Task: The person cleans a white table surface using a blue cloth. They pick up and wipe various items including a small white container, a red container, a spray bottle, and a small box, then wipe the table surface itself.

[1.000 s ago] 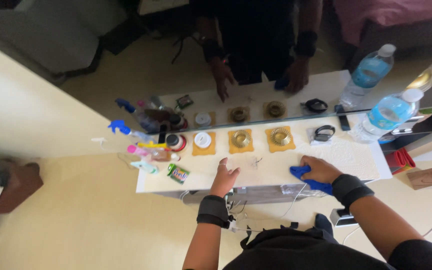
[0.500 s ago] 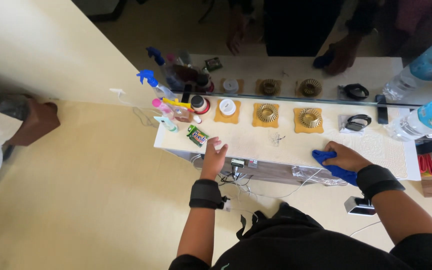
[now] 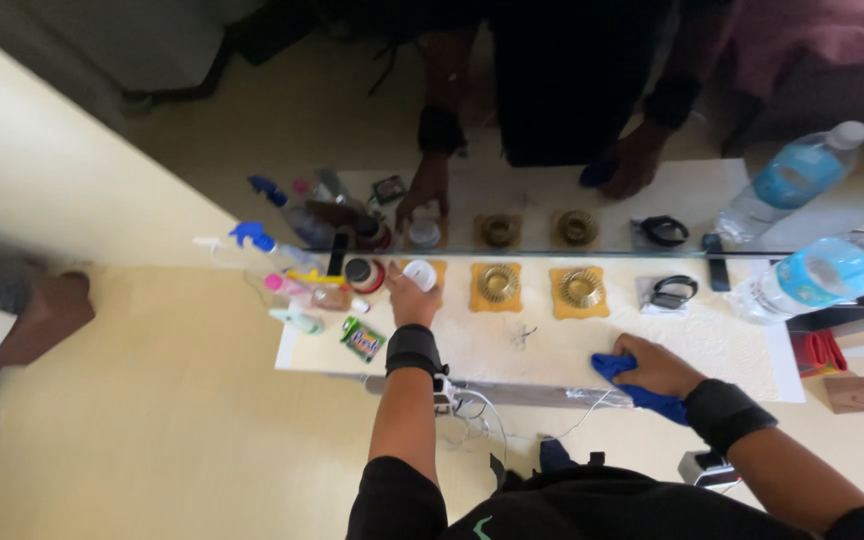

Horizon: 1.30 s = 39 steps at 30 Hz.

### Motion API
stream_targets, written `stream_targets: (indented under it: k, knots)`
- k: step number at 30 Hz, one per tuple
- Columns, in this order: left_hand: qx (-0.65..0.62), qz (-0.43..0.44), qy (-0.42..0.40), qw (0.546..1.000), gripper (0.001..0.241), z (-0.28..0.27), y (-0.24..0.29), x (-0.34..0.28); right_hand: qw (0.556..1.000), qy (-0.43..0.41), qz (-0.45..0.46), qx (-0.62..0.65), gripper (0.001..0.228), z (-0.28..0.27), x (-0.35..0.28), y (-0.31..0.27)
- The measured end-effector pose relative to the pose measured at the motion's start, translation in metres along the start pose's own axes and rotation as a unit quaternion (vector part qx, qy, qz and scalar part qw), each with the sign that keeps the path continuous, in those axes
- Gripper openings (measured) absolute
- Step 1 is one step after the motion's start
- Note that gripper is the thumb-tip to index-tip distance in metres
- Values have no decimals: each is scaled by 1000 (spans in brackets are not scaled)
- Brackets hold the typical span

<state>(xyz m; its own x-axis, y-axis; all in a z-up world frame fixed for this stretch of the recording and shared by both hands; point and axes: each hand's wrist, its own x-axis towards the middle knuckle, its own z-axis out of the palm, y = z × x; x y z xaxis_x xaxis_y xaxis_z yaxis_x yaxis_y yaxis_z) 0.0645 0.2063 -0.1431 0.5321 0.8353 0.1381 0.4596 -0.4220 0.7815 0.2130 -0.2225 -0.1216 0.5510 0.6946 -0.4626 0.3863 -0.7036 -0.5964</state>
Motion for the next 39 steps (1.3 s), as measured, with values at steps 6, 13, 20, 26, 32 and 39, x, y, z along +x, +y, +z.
stream_targets:
  k: [6,13,20,26,32,39]
  knots:
    - [195,-84,-66,975,106,-5,40,5,999,17,-14,-27,45,-5,-9,-10]
    - [243,-118,-67,961,88,4,32,5,999,9,-6,-45,47,-11,-14,-17]
    - [115,23,-71,991,83,-8,52,-50,999,16,-29,-41,45,-10,-11,-12]
    - [101,167,-246,950,87,1,66,-117,999,1,-34,-42,45,-11,-12,-13]
    - [105,225,-291,924,89,6,78,-132,998,-4,-36,-41,44,-14,-14,-18]
    - [139,212,-235,939,90,-19,36,-101,999,-11,-25,-41,43,-17,-17,-23]
